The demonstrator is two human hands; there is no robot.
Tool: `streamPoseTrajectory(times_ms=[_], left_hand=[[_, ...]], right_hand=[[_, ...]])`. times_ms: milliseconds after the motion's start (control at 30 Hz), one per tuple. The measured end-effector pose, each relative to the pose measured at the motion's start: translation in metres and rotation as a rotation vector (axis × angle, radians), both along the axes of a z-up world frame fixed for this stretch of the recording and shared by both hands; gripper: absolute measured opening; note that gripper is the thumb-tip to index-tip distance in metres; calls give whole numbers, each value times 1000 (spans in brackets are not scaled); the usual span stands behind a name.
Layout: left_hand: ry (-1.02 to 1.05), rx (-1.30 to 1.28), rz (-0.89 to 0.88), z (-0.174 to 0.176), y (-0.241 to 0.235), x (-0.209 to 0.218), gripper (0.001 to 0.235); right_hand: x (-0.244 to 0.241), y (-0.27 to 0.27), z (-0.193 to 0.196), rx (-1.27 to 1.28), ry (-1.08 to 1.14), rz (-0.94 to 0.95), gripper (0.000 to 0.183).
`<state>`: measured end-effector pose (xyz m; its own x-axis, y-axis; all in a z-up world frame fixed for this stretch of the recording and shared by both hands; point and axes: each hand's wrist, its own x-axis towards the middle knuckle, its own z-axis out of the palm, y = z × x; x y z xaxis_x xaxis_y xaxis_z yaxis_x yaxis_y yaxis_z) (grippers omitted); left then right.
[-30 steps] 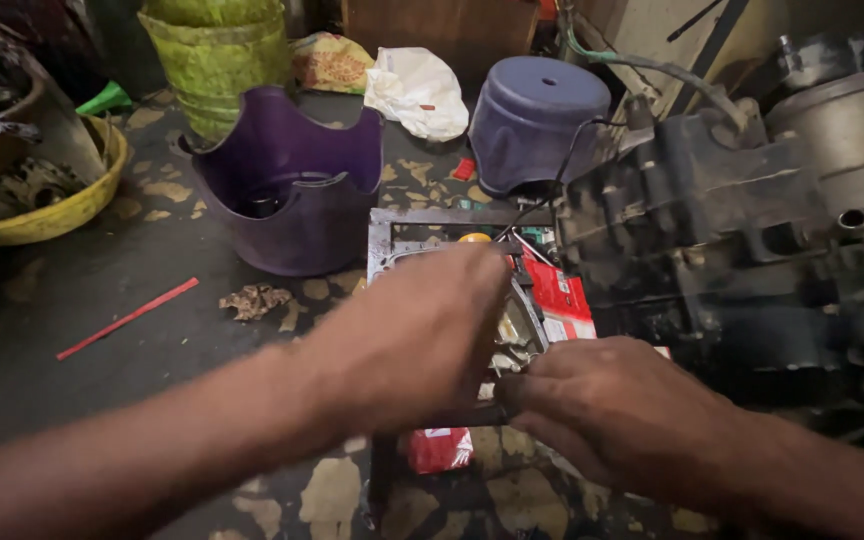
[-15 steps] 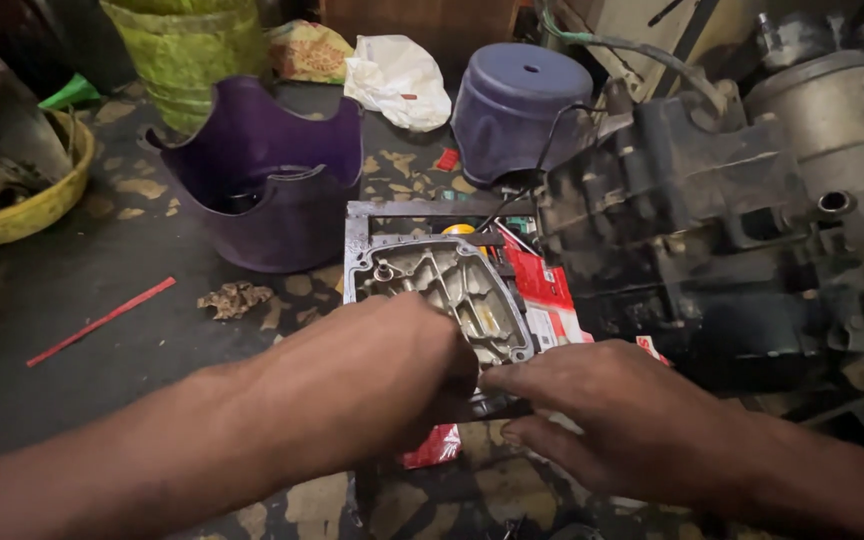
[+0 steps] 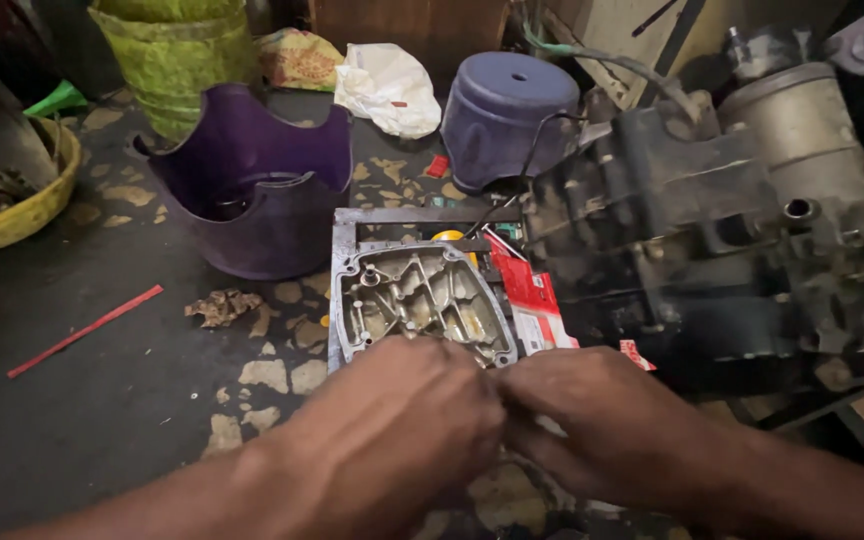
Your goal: The person holds an aluminum motorcycle engine crankcase cover on a work stand and wipes its surfaces with a cloth, turning the cover to reach different sides. At the end they lift the cover and continue wiping its inner ribs and edges.
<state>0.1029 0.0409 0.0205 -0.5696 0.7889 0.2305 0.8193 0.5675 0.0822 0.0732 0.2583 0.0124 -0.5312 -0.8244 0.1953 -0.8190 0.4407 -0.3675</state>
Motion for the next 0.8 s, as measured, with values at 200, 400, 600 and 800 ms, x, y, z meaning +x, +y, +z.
streamPoseTrajectory(times_ms=[200,400,600,800], left_hand=[[211,-137,199,12,-38,-21,26],[-443,-90,636,99,-23,2,28],[-569,-158,305,26,-32,-9,17],[-575,-56,378,35,-22,-11,8]], right_hand=[[0,7,-3,30,-128,-87,36],[-6,12,-2,3,-84,-71,39],[-11,6,-2,91,-212,-216,37],[-11,8,-4,22,-124,-125,38]])
